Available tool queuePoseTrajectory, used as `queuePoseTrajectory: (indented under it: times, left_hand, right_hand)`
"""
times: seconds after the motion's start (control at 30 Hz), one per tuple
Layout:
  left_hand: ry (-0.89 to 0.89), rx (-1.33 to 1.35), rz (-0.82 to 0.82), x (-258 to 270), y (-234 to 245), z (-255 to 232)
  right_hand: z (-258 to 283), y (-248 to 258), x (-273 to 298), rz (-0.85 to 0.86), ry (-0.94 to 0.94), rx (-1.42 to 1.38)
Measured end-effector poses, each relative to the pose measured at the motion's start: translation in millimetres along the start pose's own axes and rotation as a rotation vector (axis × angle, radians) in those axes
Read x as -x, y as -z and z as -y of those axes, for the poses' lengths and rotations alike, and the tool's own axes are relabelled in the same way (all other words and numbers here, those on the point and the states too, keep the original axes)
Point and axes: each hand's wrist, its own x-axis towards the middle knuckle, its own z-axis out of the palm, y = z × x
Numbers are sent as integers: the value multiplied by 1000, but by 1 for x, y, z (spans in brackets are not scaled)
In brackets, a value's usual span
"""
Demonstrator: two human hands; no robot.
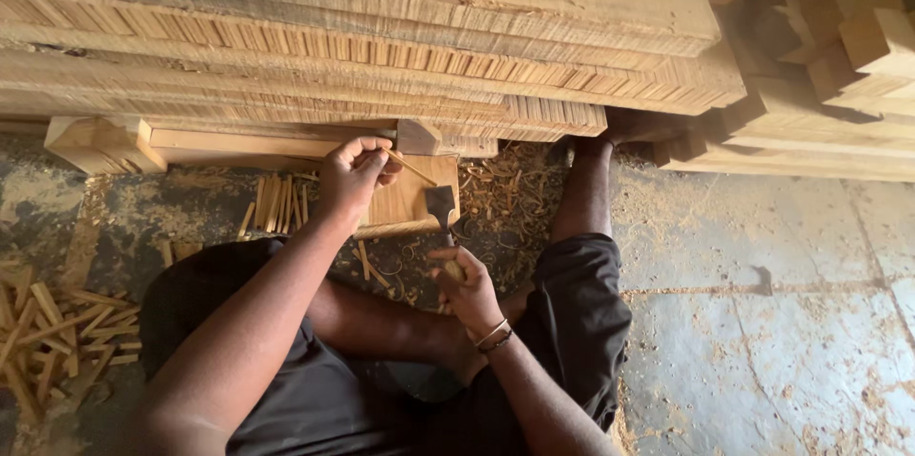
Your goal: The person sits on the floor and uses a chisel to shape a small wooden block, producing wood shavings.
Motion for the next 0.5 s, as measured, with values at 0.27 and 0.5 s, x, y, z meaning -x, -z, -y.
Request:
queuePoseTrajectory:
  times: [0.27,0.5]
  left_hand:
    - [-643,-788,-8,1,6,16]
    - [-787,-1260,84,9,-3,47]
  right_hand:
    - [3,2,-1,13,-4,-24]
    - [5,5,1,19,-23,-43]
